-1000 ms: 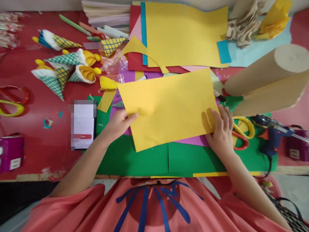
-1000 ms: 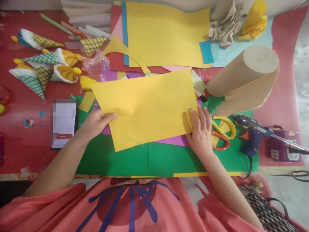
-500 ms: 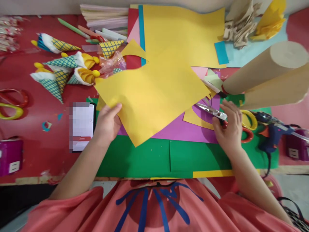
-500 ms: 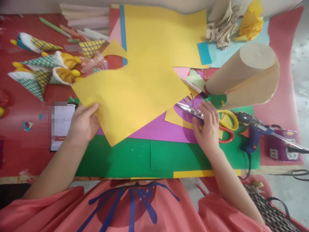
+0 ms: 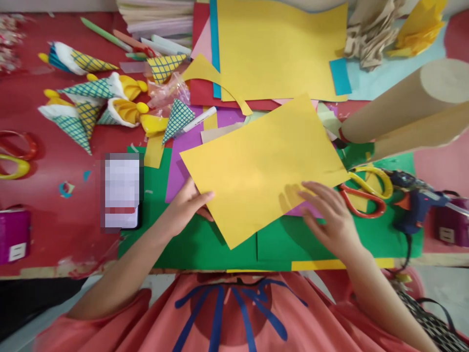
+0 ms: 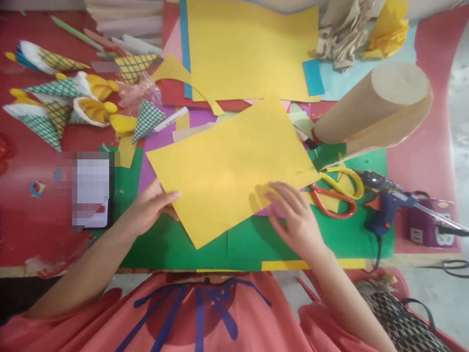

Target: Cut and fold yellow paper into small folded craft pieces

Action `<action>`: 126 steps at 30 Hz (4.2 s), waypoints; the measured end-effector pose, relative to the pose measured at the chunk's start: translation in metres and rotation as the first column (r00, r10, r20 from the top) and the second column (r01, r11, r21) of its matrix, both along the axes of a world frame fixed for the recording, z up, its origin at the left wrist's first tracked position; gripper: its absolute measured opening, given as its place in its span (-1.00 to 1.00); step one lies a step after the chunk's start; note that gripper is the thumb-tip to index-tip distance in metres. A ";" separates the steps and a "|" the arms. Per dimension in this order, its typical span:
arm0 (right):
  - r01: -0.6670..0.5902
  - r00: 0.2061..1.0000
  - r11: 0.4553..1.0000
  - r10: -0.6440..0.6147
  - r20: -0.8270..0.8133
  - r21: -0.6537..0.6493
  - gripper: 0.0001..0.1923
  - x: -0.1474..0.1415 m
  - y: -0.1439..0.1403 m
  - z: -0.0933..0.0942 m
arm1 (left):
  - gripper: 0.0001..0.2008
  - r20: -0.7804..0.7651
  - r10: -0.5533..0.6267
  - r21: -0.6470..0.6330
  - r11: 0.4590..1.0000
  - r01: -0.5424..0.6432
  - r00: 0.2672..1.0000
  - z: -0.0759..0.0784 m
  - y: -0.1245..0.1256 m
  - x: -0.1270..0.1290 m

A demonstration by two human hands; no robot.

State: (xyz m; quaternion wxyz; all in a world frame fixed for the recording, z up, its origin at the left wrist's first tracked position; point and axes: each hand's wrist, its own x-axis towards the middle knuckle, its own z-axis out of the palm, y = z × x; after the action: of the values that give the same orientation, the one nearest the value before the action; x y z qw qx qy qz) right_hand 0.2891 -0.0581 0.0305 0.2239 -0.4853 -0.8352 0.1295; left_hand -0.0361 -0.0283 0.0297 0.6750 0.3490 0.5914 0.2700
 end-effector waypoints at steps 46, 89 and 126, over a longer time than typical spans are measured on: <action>-0.213 0.960 0.954 0.163 0.229 0.212 -0.62 -0.039 -0.006 0.009 | -0.52 -0.631 -0.160 0.257 0.880 0.398 0.759 0.003 -0.014 -0.005; -0.187 0.950 0.980 0.197 0.244 -0.061 -0.49 -0.047 0.027 -0.013 | -0.45 -0.969 -0.062 0.207 0.335 0.919 0.240 -0.016 -0.032 0.030; -0.116 0.932 0.993 0.115 0.344 -0.018 -0.44 -0.058 0.012 -0.016 | -0.51 -0.982 0.002 0.181 0.275 0.944 0.188 -0.016 -0.024 0.028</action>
State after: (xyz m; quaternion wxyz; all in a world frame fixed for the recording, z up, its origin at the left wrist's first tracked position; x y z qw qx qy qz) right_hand 0.2316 -0.0465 0.0140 0.0670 -0.4504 -0.8887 0.0543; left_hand -0.0080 -0.0522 0.0133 0.0552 0.8922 0.4482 0.0046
